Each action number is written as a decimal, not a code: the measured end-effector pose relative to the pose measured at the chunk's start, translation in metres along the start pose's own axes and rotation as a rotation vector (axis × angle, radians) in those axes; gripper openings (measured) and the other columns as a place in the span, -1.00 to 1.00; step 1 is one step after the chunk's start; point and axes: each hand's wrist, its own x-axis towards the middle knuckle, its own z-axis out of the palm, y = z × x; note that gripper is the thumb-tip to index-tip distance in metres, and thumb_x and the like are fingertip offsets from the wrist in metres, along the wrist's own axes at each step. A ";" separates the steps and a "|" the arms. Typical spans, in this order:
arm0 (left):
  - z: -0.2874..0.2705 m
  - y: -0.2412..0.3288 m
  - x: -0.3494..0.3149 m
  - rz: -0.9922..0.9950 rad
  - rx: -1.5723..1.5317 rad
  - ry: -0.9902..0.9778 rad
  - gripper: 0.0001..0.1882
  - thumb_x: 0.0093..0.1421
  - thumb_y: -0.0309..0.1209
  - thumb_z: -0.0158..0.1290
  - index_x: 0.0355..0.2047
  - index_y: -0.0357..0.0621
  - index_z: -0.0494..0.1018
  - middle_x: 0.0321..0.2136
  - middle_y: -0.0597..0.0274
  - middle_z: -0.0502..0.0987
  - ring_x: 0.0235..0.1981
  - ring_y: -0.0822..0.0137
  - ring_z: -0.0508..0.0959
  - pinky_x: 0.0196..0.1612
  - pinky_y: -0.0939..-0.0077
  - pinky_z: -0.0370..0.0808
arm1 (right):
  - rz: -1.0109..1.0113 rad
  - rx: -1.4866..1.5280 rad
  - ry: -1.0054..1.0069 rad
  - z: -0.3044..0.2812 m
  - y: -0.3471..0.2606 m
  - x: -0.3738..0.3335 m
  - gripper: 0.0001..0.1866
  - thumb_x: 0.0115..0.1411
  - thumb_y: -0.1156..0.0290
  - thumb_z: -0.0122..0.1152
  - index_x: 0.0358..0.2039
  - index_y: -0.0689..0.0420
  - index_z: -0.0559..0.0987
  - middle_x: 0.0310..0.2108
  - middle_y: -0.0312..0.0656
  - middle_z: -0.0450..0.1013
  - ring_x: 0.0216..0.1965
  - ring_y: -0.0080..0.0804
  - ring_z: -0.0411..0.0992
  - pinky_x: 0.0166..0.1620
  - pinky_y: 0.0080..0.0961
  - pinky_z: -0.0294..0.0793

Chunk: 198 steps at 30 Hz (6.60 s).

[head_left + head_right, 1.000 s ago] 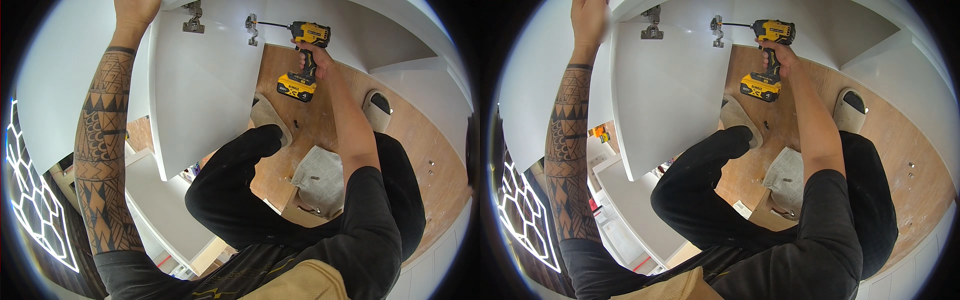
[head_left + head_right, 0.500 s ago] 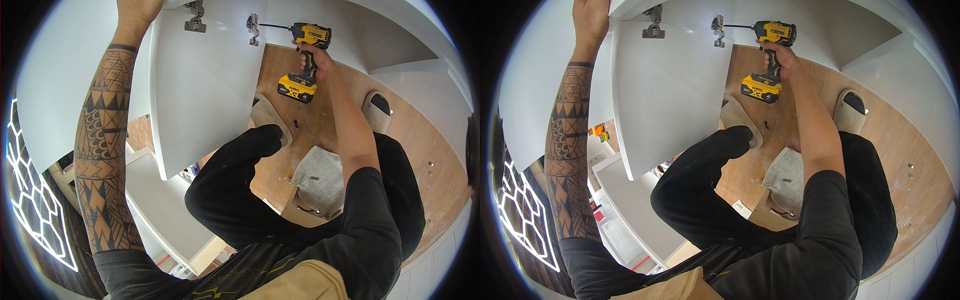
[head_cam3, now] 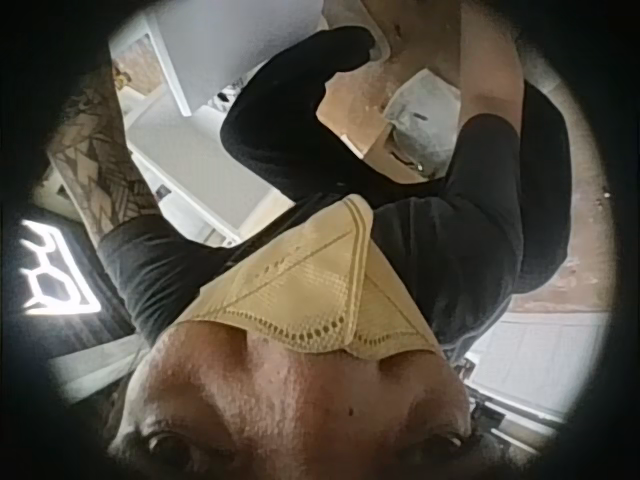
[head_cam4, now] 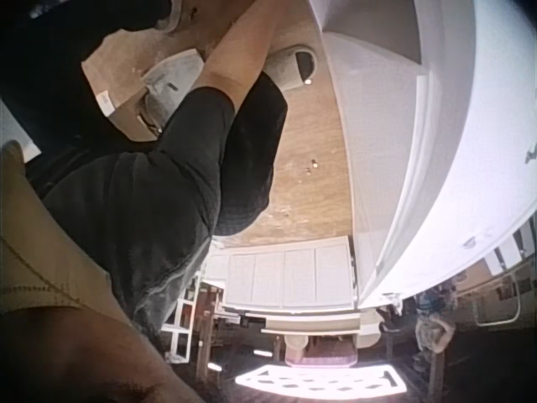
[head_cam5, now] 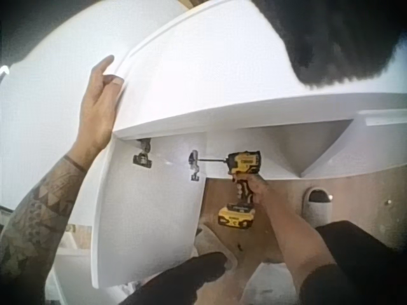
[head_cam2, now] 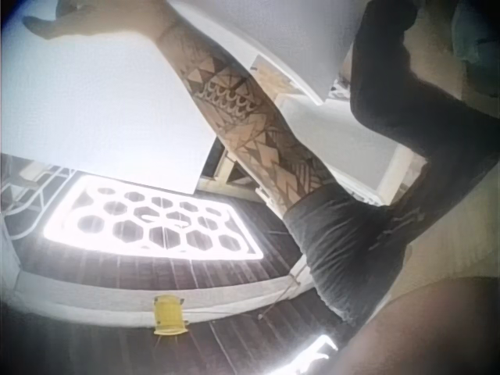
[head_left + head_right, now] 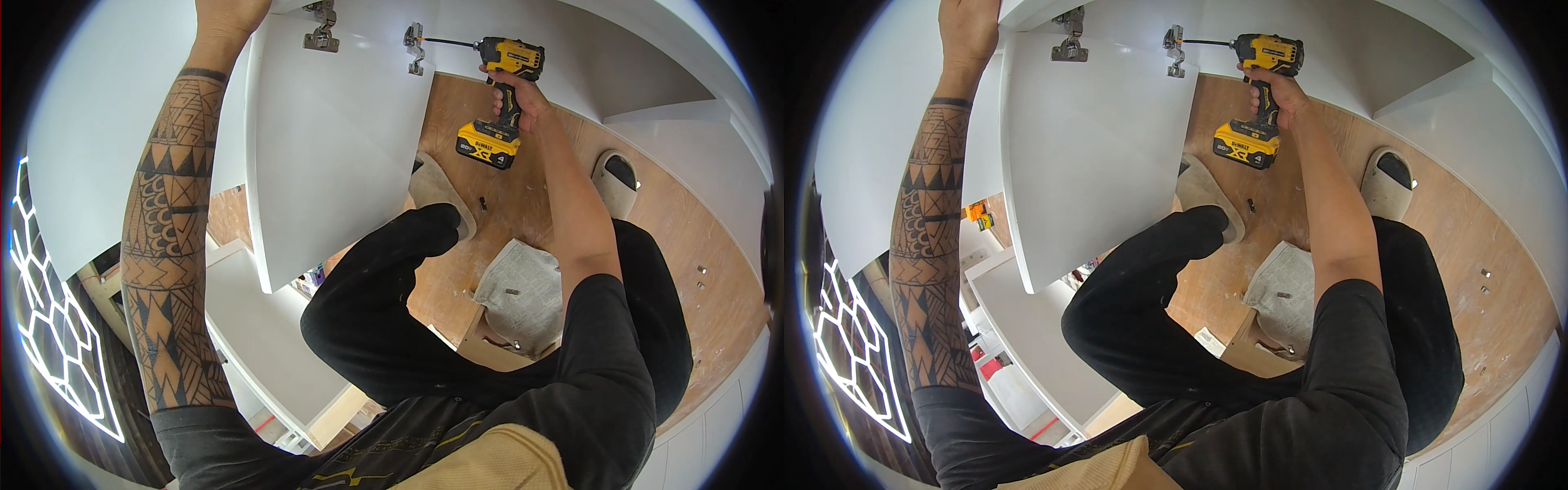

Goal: Using a power drill to install hinges and attach doors to a set of white kitchen cabinets.

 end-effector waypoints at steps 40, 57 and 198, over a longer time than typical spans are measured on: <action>0.016 -0.016 0.006 -0.004 -0.070 -0.005 -0.42 0.46 -0.27 -0.15 0.43 -0.15 0.17 -0.11 0.06 0.51 -0.15 0.28 0.50 0.02 0.35 0.48 | 0.008 -0.002 0.048 -0.011 0.001 -0.004 -0.66 0.34 0.29 0.29 0.10 0.05 0.63 -0.62 -0.42 0.36 -0.64 -0.62 0.34 -0.51 -0.57 0.45; 0.231 -0.116 -0.094 -0.734 -0.337 0.236 -0.54 0.48 -0.24 -0.01 0.21 -0.34 0.34 0.01 -0.03 0.44 0.00 0.11 0.41 0.15 0.18 0.36 | 0.319 0.207 0.254 0.033 -0.044 -0.029 -0.64 0.33 0.26 0.26 0.11 0.01 0.59 -0.64 -0.38 0.38 -0.66 -0.55 0.36 -0.48 -0.50 0.47; 0.210 -0.008 0.008 -0.007 -0.182 -0.272 -0.29 0.28 -0.60 -0.09 0.44 0.13 0.22 -0.09 -0.16 0.51 -0.12 -0.20 0.58 -0.04 -0.03 0.55 | -1.410 -0.997 0.659 0.165 -0.192 -0.125 -0.74 0.08 0.35 0.44 -0.22 0.14 0.65 -0.34 -0.17 0.63 -0.33 -0.20 0.62 -0.22 -0.42 0.57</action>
